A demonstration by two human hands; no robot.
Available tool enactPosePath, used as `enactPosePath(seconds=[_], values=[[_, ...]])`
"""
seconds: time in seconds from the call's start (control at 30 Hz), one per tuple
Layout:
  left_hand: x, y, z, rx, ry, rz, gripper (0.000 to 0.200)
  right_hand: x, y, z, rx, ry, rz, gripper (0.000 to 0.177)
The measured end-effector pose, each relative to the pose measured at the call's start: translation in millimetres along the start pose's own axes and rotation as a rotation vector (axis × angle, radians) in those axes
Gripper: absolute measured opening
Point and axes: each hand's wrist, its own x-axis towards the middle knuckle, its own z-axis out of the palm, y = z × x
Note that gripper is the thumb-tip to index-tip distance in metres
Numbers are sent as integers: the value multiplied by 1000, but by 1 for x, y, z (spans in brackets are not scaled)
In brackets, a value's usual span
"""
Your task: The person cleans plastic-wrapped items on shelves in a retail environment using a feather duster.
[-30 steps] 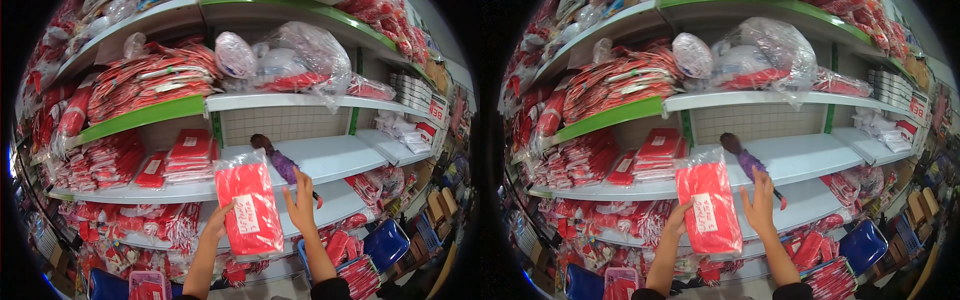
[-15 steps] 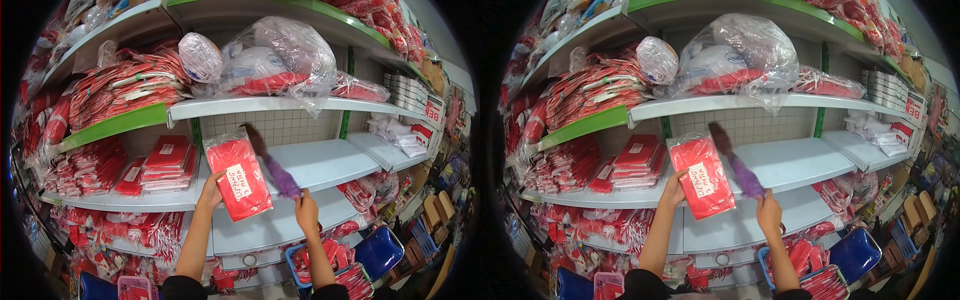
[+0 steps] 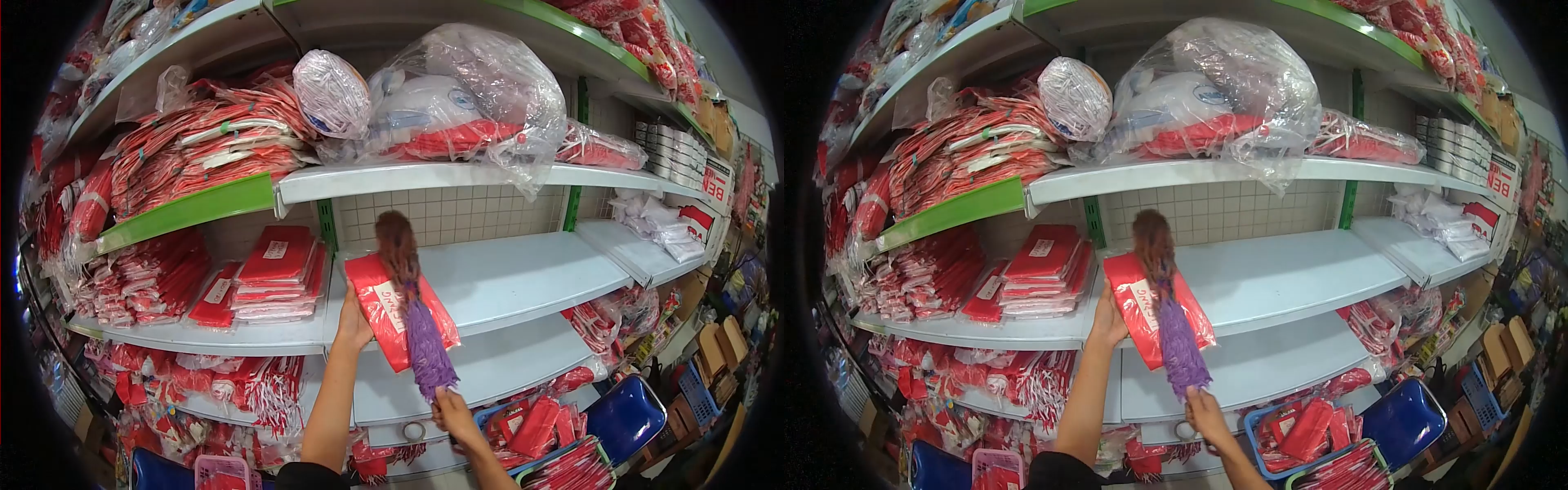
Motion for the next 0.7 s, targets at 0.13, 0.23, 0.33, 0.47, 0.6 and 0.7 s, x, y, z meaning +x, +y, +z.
enactPosePath(seconds=[0.13,0.23,0.33,0.47,0.6,0.7], values=[[0,-2,-20,108,74,-11,57,2,5,3,91,-297,136,40],[-1,0,-12,16,-58,-14,57,4,-14,-3,201,-200,151,39],[-4,-4,-2,83,44,14,55,-2,-21,-2,289,-112,120,38],[10,-11,-41,118,32,4,49,-6,-21,-8,215,-350,235,39],[-8,-4,10,119,111,-11,52,7,-31,-6,291,-109,150,39],[4,-15,-16,304,120,77,51,17,-47,0,371,-339,265,40]])
